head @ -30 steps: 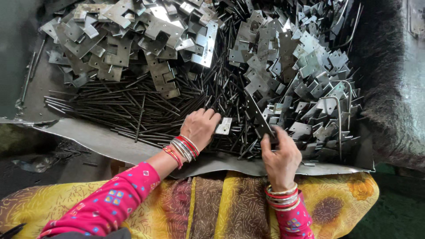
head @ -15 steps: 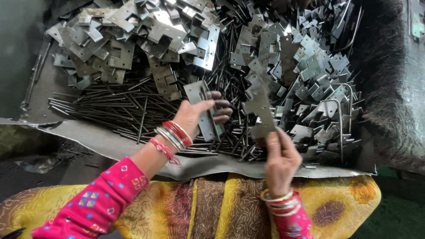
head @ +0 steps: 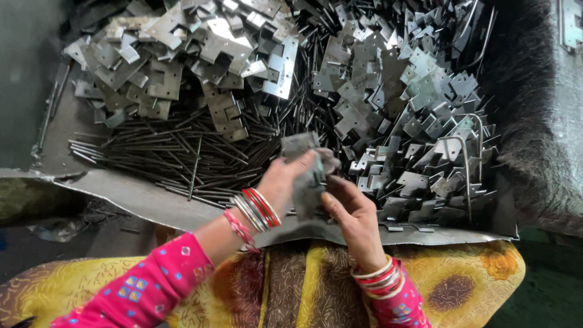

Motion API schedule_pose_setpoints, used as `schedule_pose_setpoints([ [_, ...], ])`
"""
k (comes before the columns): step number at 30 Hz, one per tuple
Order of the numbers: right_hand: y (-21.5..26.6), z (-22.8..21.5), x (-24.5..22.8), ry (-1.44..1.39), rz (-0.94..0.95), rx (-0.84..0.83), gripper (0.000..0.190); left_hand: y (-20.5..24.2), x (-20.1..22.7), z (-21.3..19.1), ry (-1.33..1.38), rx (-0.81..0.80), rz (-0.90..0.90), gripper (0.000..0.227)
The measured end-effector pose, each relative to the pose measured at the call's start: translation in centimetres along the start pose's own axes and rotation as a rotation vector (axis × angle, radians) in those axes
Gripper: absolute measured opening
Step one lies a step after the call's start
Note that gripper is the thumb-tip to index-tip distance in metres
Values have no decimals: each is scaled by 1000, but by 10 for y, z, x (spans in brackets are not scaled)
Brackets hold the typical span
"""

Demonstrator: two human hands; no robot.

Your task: The person inserts metal rods into L-shaped metal brackets by hand, repeatedly picking up components from a large pile and assembling them. The assembled units are placed into a separate pile to the right.

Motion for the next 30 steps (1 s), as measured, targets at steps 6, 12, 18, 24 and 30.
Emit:
schedule_pose_setpoints([
  [6, -8, -18, 22, -411, 68, -46, 41, -27, 56, 7, -1269, 85, 390, 36],
  [12, -7, -33, 40, -240, -6, 97, 35, -66, 90, 1, -2418, -4, 1185, 41],
  [18, -6, -37, 28, -277, -34, 141, 34, -101, 67, 11, -2603, -157, 1030, 26],
  [24, 14, -137, -64, 388, -391, 532, 32, -57, 96, 50, -2467, -72, 990, 9],
  [30, -43, -330, -127, 573, -688, 920, 14, -8, 180, 6, -1458, 201, 453, 22],
])
Point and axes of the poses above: each hand's wrist, its own y-axis away from the middle knuckle, its own z-axis out of the palm, x = y × z, the point moved 7 cm from there along -y, towards the middle knuckle, and after that the axes turned 6 degrees about z, right-handed, at the moved point
